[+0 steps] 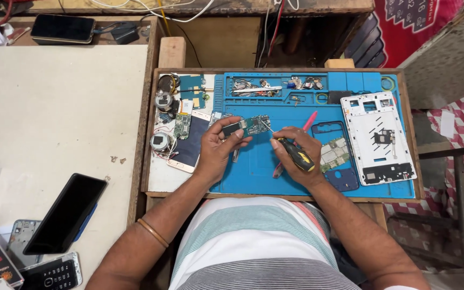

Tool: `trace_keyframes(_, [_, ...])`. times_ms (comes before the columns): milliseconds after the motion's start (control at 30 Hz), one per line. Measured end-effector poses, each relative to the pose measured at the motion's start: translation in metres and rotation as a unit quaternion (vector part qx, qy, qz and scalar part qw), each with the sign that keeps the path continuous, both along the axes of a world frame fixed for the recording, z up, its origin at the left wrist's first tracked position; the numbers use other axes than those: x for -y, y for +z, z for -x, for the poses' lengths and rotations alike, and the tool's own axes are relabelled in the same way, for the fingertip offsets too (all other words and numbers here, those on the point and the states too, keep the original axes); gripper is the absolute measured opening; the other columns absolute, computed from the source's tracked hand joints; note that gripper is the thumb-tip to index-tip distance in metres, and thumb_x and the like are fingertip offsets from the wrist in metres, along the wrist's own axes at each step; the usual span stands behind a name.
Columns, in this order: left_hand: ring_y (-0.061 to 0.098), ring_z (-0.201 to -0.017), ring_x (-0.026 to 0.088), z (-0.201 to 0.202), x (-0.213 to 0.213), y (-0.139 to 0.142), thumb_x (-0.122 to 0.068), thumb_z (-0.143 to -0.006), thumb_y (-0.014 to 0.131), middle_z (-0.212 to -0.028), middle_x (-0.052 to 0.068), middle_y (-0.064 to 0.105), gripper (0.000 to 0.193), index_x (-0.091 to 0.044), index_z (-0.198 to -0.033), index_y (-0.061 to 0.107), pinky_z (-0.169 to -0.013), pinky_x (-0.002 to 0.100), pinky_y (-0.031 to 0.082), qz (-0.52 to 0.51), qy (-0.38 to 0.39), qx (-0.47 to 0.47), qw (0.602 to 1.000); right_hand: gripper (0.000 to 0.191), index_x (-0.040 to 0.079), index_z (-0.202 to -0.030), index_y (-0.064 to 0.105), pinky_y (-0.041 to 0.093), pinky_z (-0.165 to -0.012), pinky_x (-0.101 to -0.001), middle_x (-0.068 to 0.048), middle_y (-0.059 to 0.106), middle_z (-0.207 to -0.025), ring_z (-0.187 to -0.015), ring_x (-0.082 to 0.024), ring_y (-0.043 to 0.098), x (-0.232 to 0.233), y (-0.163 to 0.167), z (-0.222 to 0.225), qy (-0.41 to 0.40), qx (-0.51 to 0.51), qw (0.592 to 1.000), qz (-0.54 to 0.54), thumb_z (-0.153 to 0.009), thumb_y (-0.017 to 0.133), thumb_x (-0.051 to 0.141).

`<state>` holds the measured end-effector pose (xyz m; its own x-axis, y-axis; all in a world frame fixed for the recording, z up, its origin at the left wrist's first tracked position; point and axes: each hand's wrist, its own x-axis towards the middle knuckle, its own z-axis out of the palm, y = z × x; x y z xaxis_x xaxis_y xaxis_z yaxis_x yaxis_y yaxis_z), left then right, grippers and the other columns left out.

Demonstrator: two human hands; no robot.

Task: The person repairs a smartphone motherboard at a workbench. They hold the circuit board in one hand and use a screwdriver to unscrew and re-tighten small screws on the board, repositioning it repeatedly, then lift and work on a larger board assembly with the screwdriver.

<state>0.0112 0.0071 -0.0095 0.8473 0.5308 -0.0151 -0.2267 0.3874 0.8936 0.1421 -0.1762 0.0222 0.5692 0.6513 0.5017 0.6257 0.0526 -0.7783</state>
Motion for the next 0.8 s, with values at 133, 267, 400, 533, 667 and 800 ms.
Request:
trace_keyframes(133, [0.076,-0.099,0.021,-0.0007,0.0006,-0.0044,-0.011,-0.1,0.068,-0.112,0.015,0.072,0.039,0.002,-0.135,0.058,-0.084,0.027,0.063,-0.002,0.01,0.008,1.0,0.014,0.003,-0.105,0.073,0.058,-0.087,-0.0324,-0.011,0.076,-0.096,-0.097,-0.022,0.075,-0.0004,0.0009,-0.0013,0.01,0.047,0.999,-0.007,-0.092,0.077,0.009])
trace_keyframes(267, [0.076,-0.098,0.021,-0.0032,0.0012,-0.0063,-0.012,-0.1,0.068,-0.112,0.016,0.073,0.039,0.002,-0.135,0.057,-0.083,0.027,0.063,-0.01,0.015,0.022,1.0,0.01,0.003,-0.105,0.073,0.058,-0.087,-0.0299,-0.011,0.076,-0.097,-0.098,-0.019,0.075,0.0004,0.0016,-0.0034,0.03,0.044,0.998,-0.035,-0.096,0.075,0.009])
trace_keyframes(400, [0.076,-0.098,0.021,-0.0033,0.0006,-0.0052,-0.013,-0.1,0.067,-0.115,0.015,0.072,0.039,0.002,-0.135,0.057,-0.084,0.027,0.064,-0.022,0.005,0.031,0.999,0.014,0.002,-0.104,0.074,0.055,-0.066,-0.0249,-0.01,0.076,-0.093,-0.077,-0.013,0.072,-0.0017,0.001,-0.0004,-0.008,-0.005,1.0,0.001,-0.093,0.075,0.01])
trace_keyframes(533, [0.075,-0.098,0.021,-0.0022,0.001,-0.004,-0.013,-0.101,0.067,-0.115,0.015,0.07,0.04,0.002,-0.136,0.056,-0.084,0.027,0.064,-0.012,0.002,0.037,0.999,0.013,0.001,-0.105,0.074,0.054,-0.065,-0.0242,-0.009,0.076,-0.092,-0.076,-0.012,0.072,-0.0017,0.0008,-0.0017,0.008,-0.017,1.0,0.015,-0.095,0.074,0.01])
trace_keyframes(667, [0.075,-0.098,0.022,-0.0029,0.0016,-0.0031,-0.014,-0.102,0.066,-0.115,0.014,0.067,0.04,0.001,-0.137,0.055,-0.085,0.028,0.064,-0.011,0.007,0.033,0.999,0.011,0.001,-0.105,0.072,0.058,-0.07,-0.024,-0.009,0.076,-0.094,-0.082,-0.012,0.074,0.0002,-0.0008,-0.0037,0.034,-0.029,0.999,-0.006,-0.098,0.072,0.01])
trace_keyframes(800, [0.076,-0.097,0.022,-0.0035,0.0003,-0.002,-0.014,-0.101,0.064,-0.117,0.01,0.064,0.041,0.0,-0.139,0.053,-0.081,0.027,0.064,-0.006,0.012,0.022,1.0,0.02,-0.001,-0.11,0.064,0.059,-0.07,-0.0234,-0.009,0.075,-0.091,-0.083,-0.012,0.075,-0.0001,-0.0083,-0.0039,0.039,-0.061,0.997,-0.033,-0.1,0.071,0.014])
